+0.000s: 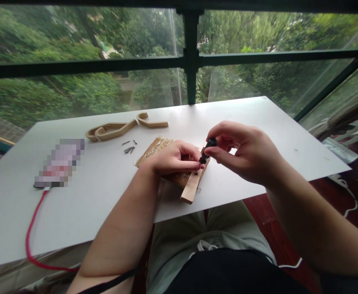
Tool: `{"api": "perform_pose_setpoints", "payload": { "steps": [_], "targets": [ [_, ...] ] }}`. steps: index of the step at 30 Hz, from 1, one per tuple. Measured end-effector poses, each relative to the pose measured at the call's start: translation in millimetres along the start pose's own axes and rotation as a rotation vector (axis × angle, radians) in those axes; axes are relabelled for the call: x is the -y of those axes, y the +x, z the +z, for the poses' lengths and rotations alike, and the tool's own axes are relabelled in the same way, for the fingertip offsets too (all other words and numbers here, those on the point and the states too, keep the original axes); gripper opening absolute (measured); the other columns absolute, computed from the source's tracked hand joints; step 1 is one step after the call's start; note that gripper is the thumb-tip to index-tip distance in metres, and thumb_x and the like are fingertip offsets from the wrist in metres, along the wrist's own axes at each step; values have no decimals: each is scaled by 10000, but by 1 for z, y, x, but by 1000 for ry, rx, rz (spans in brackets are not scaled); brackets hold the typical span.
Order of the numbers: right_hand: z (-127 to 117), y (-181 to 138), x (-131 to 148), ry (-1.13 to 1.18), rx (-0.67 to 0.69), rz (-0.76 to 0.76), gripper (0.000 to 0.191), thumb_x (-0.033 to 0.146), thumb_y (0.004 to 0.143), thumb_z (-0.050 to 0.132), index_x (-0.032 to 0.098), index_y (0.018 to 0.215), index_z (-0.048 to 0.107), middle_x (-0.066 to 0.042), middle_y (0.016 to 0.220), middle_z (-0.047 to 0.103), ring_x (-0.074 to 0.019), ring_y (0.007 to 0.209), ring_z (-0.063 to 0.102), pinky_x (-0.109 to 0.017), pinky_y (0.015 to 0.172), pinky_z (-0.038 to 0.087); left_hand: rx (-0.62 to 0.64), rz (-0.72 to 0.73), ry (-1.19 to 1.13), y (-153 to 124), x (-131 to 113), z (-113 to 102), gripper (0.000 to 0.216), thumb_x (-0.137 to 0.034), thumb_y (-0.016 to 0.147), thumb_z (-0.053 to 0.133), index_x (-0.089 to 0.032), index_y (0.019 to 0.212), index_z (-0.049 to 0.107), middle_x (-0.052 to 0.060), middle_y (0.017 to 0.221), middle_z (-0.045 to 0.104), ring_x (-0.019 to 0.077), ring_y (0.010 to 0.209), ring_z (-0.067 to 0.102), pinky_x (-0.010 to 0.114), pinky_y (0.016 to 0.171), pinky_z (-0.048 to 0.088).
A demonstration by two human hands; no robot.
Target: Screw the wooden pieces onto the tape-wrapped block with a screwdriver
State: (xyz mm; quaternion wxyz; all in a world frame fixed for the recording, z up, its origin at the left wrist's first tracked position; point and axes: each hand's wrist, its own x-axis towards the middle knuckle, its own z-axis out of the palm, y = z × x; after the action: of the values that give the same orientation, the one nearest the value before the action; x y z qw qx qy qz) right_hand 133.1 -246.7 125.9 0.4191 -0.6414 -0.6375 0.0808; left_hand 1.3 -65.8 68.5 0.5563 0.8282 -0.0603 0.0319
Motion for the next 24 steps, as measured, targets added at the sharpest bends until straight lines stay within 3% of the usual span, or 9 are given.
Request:
{"api": "perform_pose_setpoints", "payload": {
  "steps": [4, 8, 13, 15, 24],
  "targets": [
    [7, -2, 2, -50, -83, 10, 120, 265, 802, 646, 184, 882, 609, 23, 664, 541, -85, 585, 458, -231, 560, 351, -35, -69, -5, -1, -3, 3, 261, -352, 746, 740, -111, 839, 699, 26, 710, 648, 107, 625, 572, 194, 551, 429],
    [15, -5, -3, -39, -141, 12, 151, 299, 806, 654, 190, 884, 585, 13, 693, 539, -100, 610, 479, -238, 566, 374, -48, -71, -13, 0, -4, 4, 258, -359, 751, 734, -106, 755, 681, 26, 688, 640, 102, 617, 563, 197, 560, 431],
    [19, -7, -11, 176, -53, -36, 369, 262, 817, 631, 206, 1170, 537, -43, 932, 630, -117, 684, 564, -249, 596, 451, -43, -39, 3, 1, -4, 4, 237, -349, 770, 715, -115, 738, 693, 42, 732, 660, 117, 673, 582, 213, 610, 453],
    [19, -8, -12, 258, -1, -59, 361, 228, 852, 572, 205, 1210, 539, -61, 992, 646, -119, 709, 584, -264, 630, 480, -50, -39, 13, 0, -4, 3, 240, -351, 767, 719, -115, 729, 696, 43, 729, 659, 115, 666, 577, 212, 603, 451],
    [18, -5, -9, 183, -53, 54, 212, 297, 824, 653, 175, 997, 665, -40, 817, 660, -118, 636, 573, -260, 592, 457, 2, 7, 56, 1, -5, 2, 226, -340, 797, 695, -117, 763, 713, 60, 772, 675, 135, 739, 602, 222, 687, 470]
  ]
}}
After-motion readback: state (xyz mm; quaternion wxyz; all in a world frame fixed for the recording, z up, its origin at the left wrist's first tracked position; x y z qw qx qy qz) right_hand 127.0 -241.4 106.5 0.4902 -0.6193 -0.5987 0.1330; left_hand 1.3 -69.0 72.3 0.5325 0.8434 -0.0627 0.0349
